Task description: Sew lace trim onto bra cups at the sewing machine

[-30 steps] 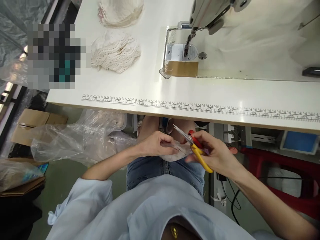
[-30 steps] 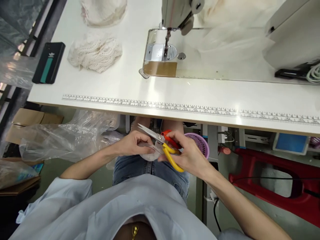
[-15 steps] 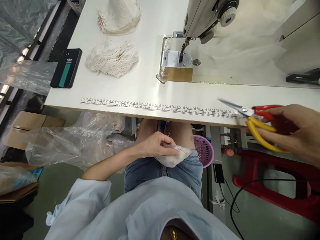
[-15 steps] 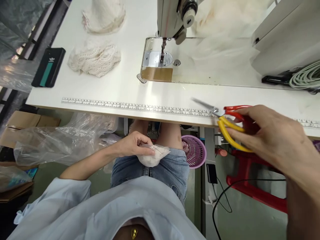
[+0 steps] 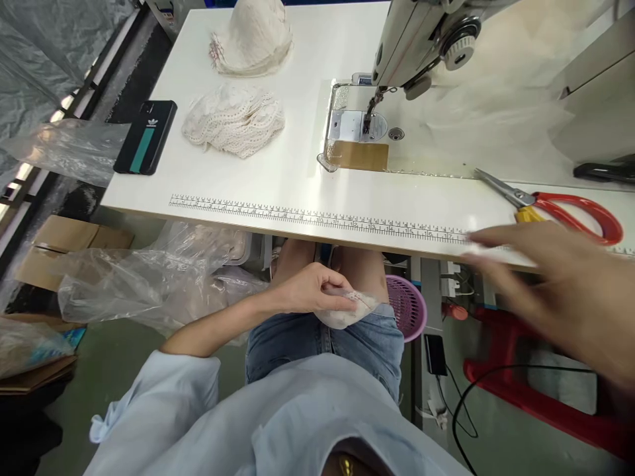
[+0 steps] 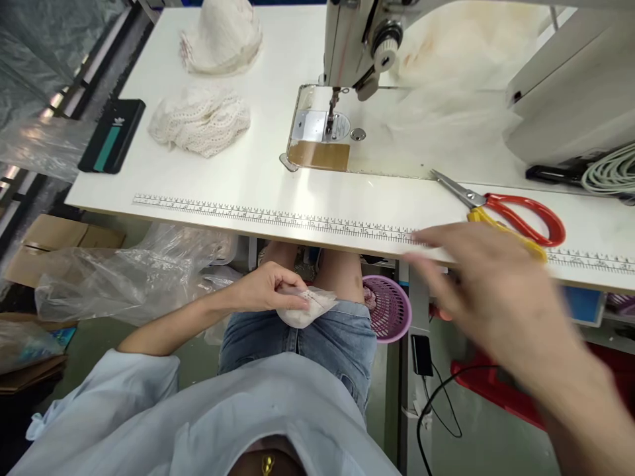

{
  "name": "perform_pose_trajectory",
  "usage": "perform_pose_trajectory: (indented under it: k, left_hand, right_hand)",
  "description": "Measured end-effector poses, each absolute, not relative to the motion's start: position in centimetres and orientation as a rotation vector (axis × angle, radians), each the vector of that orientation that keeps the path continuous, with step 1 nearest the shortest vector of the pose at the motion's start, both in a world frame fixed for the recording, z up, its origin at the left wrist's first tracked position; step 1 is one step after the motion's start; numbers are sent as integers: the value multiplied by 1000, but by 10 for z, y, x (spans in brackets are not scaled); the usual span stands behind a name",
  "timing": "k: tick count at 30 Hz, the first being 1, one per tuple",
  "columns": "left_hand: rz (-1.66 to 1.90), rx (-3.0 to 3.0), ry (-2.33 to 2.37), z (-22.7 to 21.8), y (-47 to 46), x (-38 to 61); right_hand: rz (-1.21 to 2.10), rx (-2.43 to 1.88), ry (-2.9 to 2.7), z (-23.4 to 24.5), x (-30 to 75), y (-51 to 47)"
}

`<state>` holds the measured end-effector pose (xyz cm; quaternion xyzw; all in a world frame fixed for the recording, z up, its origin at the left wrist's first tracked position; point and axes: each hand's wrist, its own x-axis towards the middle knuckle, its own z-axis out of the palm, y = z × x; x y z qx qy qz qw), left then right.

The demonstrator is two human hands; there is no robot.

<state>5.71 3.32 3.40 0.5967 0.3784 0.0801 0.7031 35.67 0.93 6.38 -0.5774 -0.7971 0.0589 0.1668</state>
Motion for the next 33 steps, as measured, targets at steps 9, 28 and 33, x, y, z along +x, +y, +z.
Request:
perform_pose_trajectory:
  k: [9,28,33]
  left_hand:
    - [214,1325,886,36,27,48]
    - [163,1111,892,33,30,50]
    - [130,1003,904,29,33,58]
  right_hand:
    - [1531,-1322,-2112,52,255,11]
    - [1764,-1203,-1823,40,260,5]
    - [1757,-1244,-1778,38,266,3]
